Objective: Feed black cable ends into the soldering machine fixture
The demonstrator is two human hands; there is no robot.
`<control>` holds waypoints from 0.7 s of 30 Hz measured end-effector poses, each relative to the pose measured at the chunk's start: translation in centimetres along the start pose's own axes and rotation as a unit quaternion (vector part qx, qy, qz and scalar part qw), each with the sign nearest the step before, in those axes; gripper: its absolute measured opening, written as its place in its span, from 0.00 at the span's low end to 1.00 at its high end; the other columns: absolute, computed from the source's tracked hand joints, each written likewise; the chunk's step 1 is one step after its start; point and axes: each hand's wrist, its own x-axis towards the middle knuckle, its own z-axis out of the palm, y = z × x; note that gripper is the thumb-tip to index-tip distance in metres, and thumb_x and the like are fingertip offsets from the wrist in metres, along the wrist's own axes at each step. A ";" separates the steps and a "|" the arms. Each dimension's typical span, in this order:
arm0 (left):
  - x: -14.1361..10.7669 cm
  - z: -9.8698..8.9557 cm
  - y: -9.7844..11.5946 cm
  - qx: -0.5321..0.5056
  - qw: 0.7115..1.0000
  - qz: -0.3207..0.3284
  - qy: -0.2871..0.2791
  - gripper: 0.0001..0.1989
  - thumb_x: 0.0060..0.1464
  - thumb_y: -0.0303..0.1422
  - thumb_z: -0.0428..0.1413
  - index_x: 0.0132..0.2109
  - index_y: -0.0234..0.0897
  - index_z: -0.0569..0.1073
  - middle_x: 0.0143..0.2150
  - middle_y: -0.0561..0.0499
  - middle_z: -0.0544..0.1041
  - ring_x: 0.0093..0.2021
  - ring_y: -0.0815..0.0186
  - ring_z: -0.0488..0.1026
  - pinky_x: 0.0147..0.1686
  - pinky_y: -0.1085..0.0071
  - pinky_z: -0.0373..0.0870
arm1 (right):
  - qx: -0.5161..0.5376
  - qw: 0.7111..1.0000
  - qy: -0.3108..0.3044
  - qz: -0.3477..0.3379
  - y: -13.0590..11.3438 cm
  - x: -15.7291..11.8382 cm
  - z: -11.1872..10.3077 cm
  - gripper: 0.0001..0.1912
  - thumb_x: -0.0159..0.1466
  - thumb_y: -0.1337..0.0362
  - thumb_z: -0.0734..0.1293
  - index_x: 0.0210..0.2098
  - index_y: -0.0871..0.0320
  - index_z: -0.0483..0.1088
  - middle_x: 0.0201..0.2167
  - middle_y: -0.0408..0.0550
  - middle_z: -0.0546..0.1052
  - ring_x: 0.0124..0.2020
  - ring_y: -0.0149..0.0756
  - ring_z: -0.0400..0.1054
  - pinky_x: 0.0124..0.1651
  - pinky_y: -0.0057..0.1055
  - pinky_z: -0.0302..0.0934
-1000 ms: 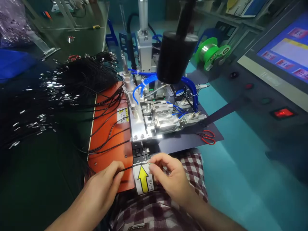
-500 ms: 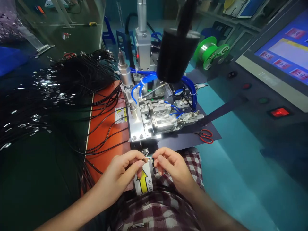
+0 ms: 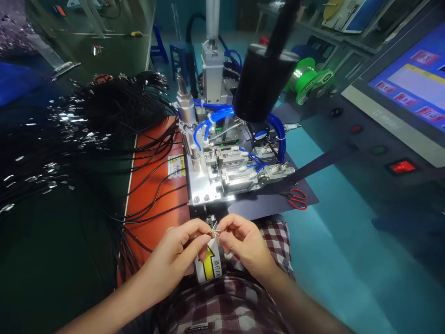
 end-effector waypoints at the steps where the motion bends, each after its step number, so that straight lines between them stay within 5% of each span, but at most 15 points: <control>1: 0.0 0.0 0.0 -0.007 1.000 -0.001 0.000 0.12 0.61 0.40 0.46 0.38 0.37 0.69 0.26 0.54 0.70 0.27 0.69 0.66 0.24 0.75 0.59 | -0.001 1.000 0.001 0.002 0.1 0.0 0.0 0.09 0.54 0.62 0.71 0.29 0.59 0.68 0.22 0.38 0.68 0.20 0.23 0.58 0.23 0.22 0.56; 13: 0.0 0.6 -0.9 -0.013 0.996 0.049 0.066 0.10 0.59 0.36 0.50 0.46 0.40 0.69 0.36 0.52 0.72 0.32 0.67 0.67 0.30 0.74 0.64 | -0.140 0.986 0.051 -0.070 0.6 -0.7 0.7 0.08 0.61 0.62 0.64 0.28 0.58 0.66 0.21 0.40 0.66 0.21 0.28 0.59 0.27 0.26 0.56; 21: 1.0 0.8 -0.2 -0.230 0.971 -0.049 0.053 0.10 0.54 0.38 0.56 0.36 0.35 0.68 0.15 0.60 0.62 0.17 0.76 0.56 0.18 0.80 0.52 | -0.202 0.973 0.056 -0.095 0.8 -0.7 1.0 0.06 0.61 0.64 0.64 0.29 0.59 0.66 0.25 0.41 0.67 0.25 0.29 0.59 0.30 0.26 0.57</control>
